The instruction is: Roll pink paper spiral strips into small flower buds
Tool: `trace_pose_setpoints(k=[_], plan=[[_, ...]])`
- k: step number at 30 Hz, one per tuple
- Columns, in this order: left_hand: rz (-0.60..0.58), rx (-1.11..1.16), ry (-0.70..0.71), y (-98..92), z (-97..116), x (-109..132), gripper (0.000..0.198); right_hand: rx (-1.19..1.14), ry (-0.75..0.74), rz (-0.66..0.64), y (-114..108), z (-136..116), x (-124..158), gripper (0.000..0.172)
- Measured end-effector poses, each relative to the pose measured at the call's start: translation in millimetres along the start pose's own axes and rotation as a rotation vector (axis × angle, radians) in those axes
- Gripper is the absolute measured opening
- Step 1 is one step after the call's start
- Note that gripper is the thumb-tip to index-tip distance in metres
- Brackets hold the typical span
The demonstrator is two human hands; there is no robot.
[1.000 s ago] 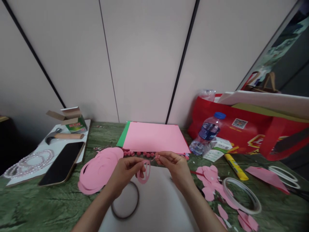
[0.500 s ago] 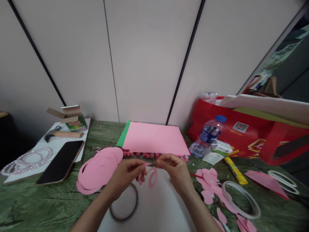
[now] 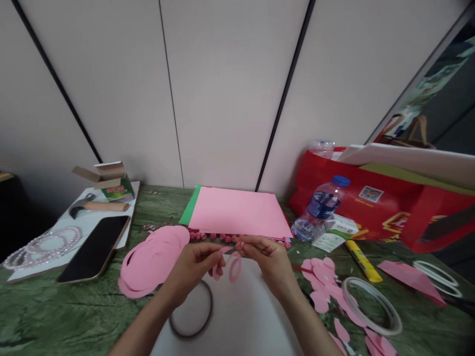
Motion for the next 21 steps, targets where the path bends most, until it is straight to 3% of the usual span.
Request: trace_pose_setpoints(k=[8,15,21], plan=[[0.020,-0.026,-0.019,-2.1,4.2,1.5,0.024,0.024,-0.011,-0.006,1.6,-5.4,1.7,0.017],[0.051,0.017,-0.007,-4.6,0.1,0.0,0.021,0.029,-0.008,0.091,-7.5,-5.7,2.9,0.017],[0.081,0.025,-0.023,-8.3,-3.4,0.0,0.024,0.027,-0.012,0.025,-2.7,-4.1,1.0,0.026]])
Point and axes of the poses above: each hand's wrist, its own x-axis away from the middle knuckle, its own y-axis out of the palm, z = x × y, the point moved 9 cm from there along -x, towards the middle knuckle, and after that the axes turned 4 degrees about -z, right-handed, at the moved point
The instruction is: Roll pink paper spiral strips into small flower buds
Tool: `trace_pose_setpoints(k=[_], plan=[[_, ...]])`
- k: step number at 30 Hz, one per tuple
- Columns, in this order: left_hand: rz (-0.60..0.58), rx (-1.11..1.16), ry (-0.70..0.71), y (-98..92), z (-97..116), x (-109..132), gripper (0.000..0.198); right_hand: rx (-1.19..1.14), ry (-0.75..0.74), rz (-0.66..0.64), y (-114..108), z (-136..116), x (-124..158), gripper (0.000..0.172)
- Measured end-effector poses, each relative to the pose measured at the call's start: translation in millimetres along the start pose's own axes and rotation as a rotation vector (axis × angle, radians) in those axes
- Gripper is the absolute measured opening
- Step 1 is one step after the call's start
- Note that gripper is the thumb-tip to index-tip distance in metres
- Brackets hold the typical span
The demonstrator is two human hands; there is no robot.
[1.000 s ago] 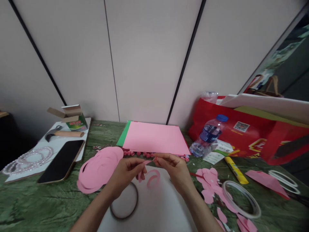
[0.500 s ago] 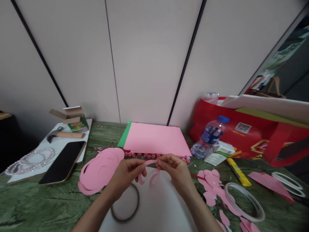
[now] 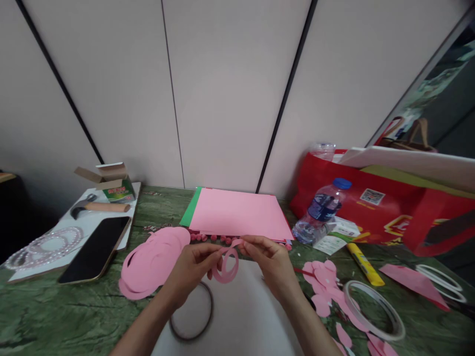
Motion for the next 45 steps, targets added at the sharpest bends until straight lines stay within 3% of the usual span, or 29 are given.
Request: trace_pose_setpoints(k=[4,21,30,45], plan=[[0.012,-0.002,0.010,-0.7,2,0,0.024,-0.003,-0.003,-0.027,0,3,-2,0.026],[-0.030,0.021,-0.013,4.2,-1,1,0.024,0.041,0.005,0.078,-9,1,1,0.018],[-0.010,0.042,-0.014,2.0,0,0,0.026,0.020,-0.033,-0.035,1,-1,-2,0.021],[-0.013,0.013,-0.029,1.3,-5,1,0.028,0.048,-0.022,0.062,-7,-4,1,0.018]])
Point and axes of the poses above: each hand's wrist, its own x-axis away from the middle knuckle, its own y-axis out of the palm, z = x × y, the point moved 9 cm from there along -x, towards the middle knuckle, and after that the axes turned 4 degrees about -z, right-handed, at the moved point
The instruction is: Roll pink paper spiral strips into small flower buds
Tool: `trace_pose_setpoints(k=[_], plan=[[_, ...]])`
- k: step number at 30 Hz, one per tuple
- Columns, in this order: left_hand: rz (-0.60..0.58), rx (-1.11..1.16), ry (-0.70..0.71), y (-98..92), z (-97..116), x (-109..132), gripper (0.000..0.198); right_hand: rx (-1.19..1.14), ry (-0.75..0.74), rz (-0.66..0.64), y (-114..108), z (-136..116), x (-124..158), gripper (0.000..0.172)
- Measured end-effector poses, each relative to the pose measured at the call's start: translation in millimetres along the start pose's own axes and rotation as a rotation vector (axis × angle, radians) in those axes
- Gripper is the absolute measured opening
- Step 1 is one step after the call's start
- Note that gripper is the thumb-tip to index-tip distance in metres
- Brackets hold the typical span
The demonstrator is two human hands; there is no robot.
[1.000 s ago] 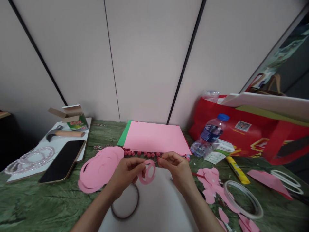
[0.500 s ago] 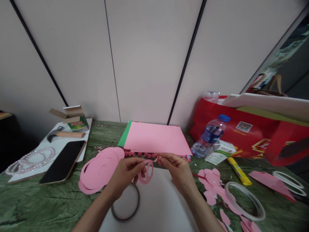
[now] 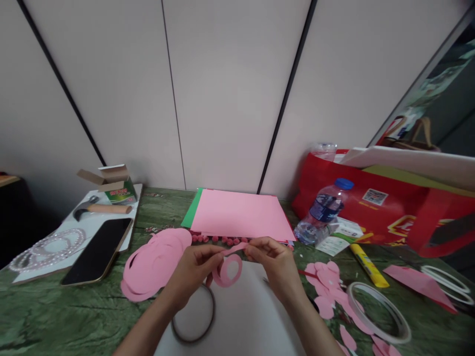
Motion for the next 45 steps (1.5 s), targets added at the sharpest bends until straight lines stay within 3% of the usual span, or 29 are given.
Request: trace_pose_setpoints(k=[4,12,26,30,36,45], plan=[[0.007,0.001,-0.001,-0.7,0.0,-0.4,0.029,0.022,-0.005,0.027,-3.1,0.3,0.1,0.019],[0.038,0.007,0.002,-3.4,1.5,-0.6,0.026,-0.028,0.009,-0.041,0.9,7.8,-2.9,0.027],[0.016,0.009,0.002,-1.6,-1.3,-1.5,0.028,0.008,0.011,0.027,-0.9,-0.5,0.9,0.017],[0.037,0.019,-0.004,-2.6,-0.2,-0.3,0.026,0.009,-0.002,0.019,-1.6,-0.7,0.1,0.020],[0.035,0.073,-0.003,-1.8,1.2,-0.8,0.023,-0.020,-0.025,-0.093,6.5,2.4,-2.3,0.024],[0.047,0.081,-0.011,-2.3,2.5,-0.6,0.021,-0.054,-0.004,-0.058,2.8,7.9,-3.7,0.018]])
Point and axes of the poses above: each hand's wrist, its own x-axis away from the middle knuckle, its own y-axis out of the palm, z = x × y, the point moved 9 cm from there along -x, towards the middle knuckle, and after that the axes turned 4 degrees about -z, right-handed, at the moved point
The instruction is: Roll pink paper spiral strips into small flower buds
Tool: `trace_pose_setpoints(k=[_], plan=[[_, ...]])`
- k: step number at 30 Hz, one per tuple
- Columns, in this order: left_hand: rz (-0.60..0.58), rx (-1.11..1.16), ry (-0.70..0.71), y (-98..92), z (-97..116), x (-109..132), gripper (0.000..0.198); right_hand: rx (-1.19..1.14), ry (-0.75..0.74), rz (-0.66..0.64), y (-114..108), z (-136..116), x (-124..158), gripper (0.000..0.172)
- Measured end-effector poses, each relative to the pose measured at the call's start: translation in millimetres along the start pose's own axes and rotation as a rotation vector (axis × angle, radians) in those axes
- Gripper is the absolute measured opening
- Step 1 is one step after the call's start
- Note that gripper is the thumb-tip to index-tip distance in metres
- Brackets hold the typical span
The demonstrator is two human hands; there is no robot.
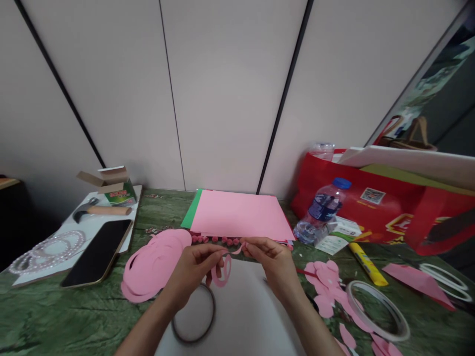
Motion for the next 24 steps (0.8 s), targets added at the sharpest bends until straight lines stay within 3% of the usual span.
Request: trace_pose_setpoints(k=[14,24], plan=[[-0.028,-0.044,0.007,1.3,1,1,0.028,0.045,0.020,0.023,4,-8,5,0.019],[0.005,0.039,-0.015,-1.5,-2,1,0.023,-0.007,0.005,-0.057,11,-6,4,0.015]])
Point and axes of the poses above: each hand's wrist, its own x-axis away from the middle knuckle, its own y-axis out of the palm, z = x × y, the point moved 9 cm from there along -x, towards the middle knuckle, and after that the axes turned 4 degrees about -z, right-handed, at the moved point
